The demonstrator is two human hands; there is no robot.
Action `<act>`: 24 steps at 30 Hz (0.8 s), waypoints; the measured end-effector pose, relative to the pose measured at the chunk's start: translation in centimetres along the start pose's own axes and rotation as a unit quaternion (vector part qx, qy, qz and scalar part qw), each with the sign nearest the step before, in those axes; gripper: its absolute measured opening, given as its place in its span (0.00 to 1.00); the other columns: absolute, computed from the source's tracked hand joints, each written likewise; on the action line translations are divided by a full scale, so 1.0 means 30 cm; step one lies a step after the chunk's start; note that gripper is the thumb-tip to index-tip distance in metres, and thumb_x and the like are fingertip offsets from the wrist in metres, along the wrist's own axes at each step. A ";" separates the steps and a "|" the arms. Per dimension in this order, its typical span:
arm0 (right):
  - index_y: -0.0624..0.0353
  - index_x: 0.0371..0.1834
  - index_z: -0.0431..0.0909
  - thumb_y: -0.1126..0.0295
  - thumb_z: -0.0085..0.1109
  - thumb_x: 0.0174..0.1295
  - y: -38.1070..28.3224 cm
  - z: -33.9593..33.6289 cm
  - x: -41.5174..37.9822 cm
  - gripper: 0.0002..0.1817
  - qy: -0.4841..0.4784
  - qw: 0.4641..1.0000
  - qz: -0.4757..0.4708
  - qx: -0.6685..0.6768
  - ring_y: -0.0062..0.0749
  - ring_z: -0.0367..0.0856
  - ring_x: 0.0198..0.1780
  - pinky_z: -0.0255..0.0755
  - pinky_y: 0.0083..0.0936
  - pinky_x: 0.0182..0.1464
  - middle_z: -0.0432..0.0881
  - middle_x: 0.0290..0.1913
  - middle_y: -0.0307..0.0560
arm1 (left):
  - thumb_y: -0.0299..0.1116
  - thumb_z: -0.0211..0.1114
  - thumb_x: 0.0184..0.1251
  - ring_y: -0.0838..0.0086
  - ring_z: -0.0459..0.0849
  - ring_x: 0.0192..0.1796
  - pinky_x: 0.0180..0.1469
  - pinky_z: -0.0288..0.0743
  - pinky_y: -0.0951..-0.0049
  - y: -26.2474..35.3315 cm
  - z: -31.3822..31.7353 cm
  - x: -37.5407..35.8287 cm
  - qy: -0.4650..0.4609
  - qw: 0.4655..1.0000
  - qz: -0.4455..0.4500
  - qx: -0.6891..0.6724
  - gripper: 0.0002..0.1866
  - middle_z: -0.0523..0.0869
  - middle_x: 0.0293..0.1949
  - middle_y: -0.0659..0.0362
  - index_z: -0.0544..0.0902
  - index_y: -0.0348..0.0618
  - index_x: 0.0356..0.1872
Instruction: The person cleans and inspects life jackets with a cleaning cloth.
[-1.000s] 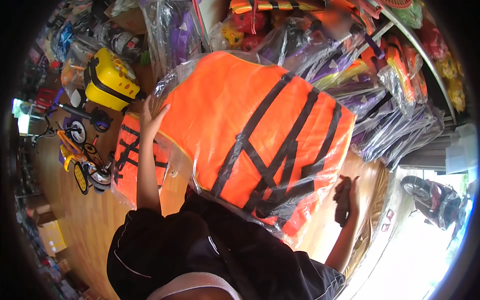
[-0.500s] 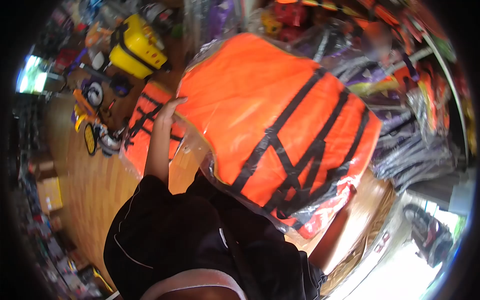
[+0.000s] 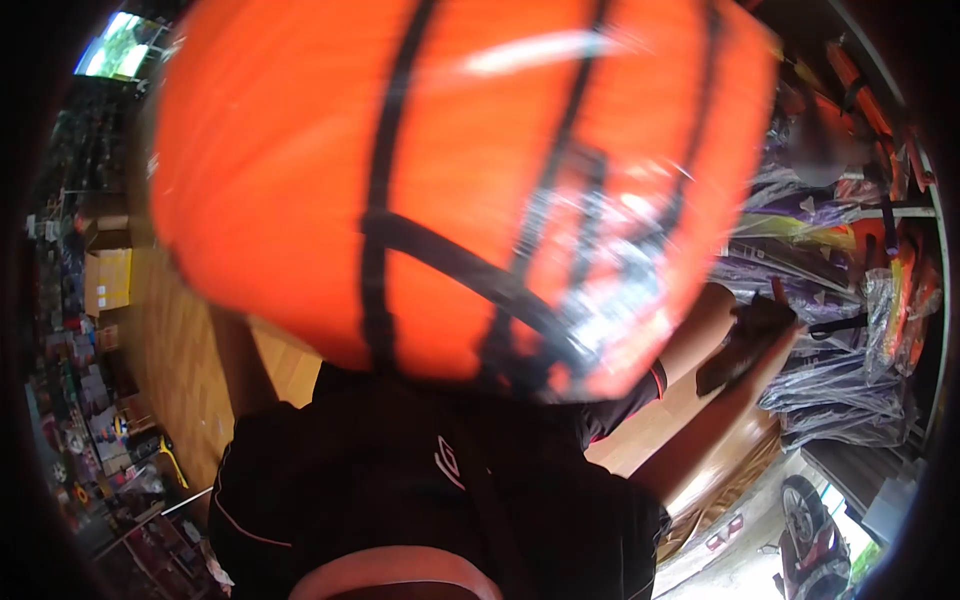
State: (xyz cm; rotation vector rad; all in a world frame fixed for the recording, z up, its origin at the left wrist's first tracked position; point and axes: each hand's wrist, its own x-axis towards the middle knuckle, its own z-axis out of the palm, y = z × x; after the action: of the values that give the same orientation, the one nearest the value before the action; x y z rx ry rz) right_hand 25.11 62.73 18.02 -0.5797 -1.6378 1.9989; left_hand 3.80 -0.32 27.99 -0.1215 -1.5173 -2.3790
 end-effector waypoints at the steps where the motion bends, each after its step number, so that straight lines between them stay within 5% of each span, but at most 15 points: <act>1: 0.67 0.58 0.60 0.31 0.38 0.50 -0.079 0.157 -0.030 0.47 0.093 0.993 0.012 -0.075 0.20 0.64 0.15 0.62 0.15 0.18 0.64 0.14 0.36 | 0.38 0.49 0.56 0.66 0.76 0.46 0.44 0.72 0.66 0.102 0.001 -0.030 0.019 0.999 0.024 0.035 0.20 0.76 0.45 0.53 0.71 0.37 0.47; 2: 0.66 0.55 0.65 0.38 0.36 0.57 -0.092 0.175 -0.021 0.39 0.091 0.989 0.024 -0.116 0.18 0.66 0.17 0.61 0.13 0.18 0.70 0.18 0.39 | 0.40 0.46 0.58 0.63 0.76 0.47 0.44 0.73 0.65 0.167 -0.026 -0.046 0.038 0.996 0.048 0.070 0.20 0.75 0.47 0.51 0.71 0.37 0.47; 4: 0.65 0.51 0.69 0.44 0.34 0.61 -0.077 0.203 -0.011 0.33 0.096 0.989 0.033 -0.111 0.17 0.67 0.18 0.61 0.12 0.19 0.74 0.23 0.40 | 0.42 0.47 0.56 0.57 0.71 0.53 0.52 0.67 0.60 0.217 -0.194 -0.045 0.250 0.956 0.109 0.107 0.27 0.72 0.52 0.50 0.66 0.36 0.54; 10: 0.65 0.49 0.71 0.46 0.37 0.61 -0.007 0.212 -0.024 0.31 0.119 0.982 0.080 -0.122 0.20 0.73 0.23 0.66 0.14 0.23 0.75 0.25 0.40 | 0.42 0.51 0.54 0.61 0.70 0.54 0.56 0.64 0.62 0.216 -0.407 -0.088 0.333 0.926 0.161 0.077 0.27 0.72 0.52 0.54 0.66 0.36 0.54; 14: 0.64 0.49 0.71 0.44 0.36 0.61 0.034 0.138 -0.021 0.32 0.127 0.980 0.110 -0.103 0.21 0.75 0.26 0.69 0.13 0.27 0.75 0.27 0.40 | 0.41 0.57 0.55 0.66 0.73 0.51 0.52 0.65 0.68 0.129 -0.467 -0.045 0.298 0.945 0.132 0.028 0.24 0.75 0.49 0.56 0.70 0.36 0.50; 15: 0.64 0.50 0.70 0.44 0.35 0.61 0.029 0.117 -0.024 0.33 0.116 0.982 0.110 -0.097 0.21 0.75 0.27 0.69 0.13 0.28 0.75 0.26 0.40 | 0.41 0.61 0.53 0.78 0.74 0.28 0.22 0.59 0.82 0.099 -0.426 -0.033 0.321 0.936 0.147 0.011 0.19 0.80 0.36 0.62 0.75 0.40 0.42; 16: 0.65 0.51 0.70 0.44 0.34 0.61 0.012 0.130 -0.027 0.33 0.147 0.977 0.110 -0.106 0.22 0.75 0.27 0.68 0.13 0.28 0.75 0.26 0.41 | 0.41 0.61 0.53 0.78 0.74 0.28 0.22 0.59 0.82 0.085 -0.434 -0.010 0.321 0.936 0.147 0.012 0.19 0.80 0.36 0.62 0.75 0.40 0.42; 18: 0.65 0.51 0.70 0.43 0.34 0.61 0.011 0.068 -0.024 0.33 0.129 0.979 0.121 -0.103 0.22 0.74 0.26 0.68 0.13 0.28 0.75 0.26 0.41 | 0.41 0.61 0.53 0.78 0.73 0.26 0.22 0.59 0.83 0.045 -0.476 0.004 0.334 0.932 0.137 -0.007 0.18 0.80 0.34 0.62 0.75 0.40 0.41; 19: 0.64 0.50 0.71 0.43 0.34 0.61 0.023 0.033 -0.022 0.33 0.135 0.979 0.122 -0.092 0.21 0.74 0.26 0.68 0.14 0.29 0.76 0.27 0.41 | 0.41 0.61 0.53 0.72 0.75 0.45 0.43 0.67 0.76 0.032 -0.585 0.001 0.315 0.940 0.128 0.009 0.23 0.77 0.45 0.59 0.72 0.39 0.47; 22: 0.65 0.55 0.65 0.40 0.33 0.59 0.008 0.069 -0.033 0.37 0.190 0.963 0.149 -0.117 0.18 0.70 0.24 0.64 0.11 0.28 0.75 0.22 0.38 | 0.42 0.61 0.53 0.72 0.75 0.45 0.45 0.66 0.75 0.025 -0.719 -0.034 0.276 0.954 0.105 -0.045 0.23 0.78 0.45 0.60 0.73 0.39 0.47; 24: 0.64 0.54 0.67 0.41 0.34 0.60 0.049 -0.023 -0.025 0.35 0.160 0.971 0.166 -0.064 0.22 0.73 0.27 0.67 0.17 0.32 0.75 0.24 0.39 | 0.43 0.59 0.53 0.71 0.75 0.46 0.47 0.67 0.73 0.022 -0.576 -0.065 0.313 0.940 0.128 -0.035 0.23 0.77 0.45 0.59 0.72 0.39 0.48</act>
State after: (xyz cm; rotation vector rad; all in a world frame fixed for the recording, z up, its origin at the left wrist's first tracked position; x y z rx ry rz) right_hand 25.97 62.58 16.46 -1.2279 -1.5531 1.8997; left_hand 7.54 -15.62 20.61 0.3682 -1.0392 -1.9901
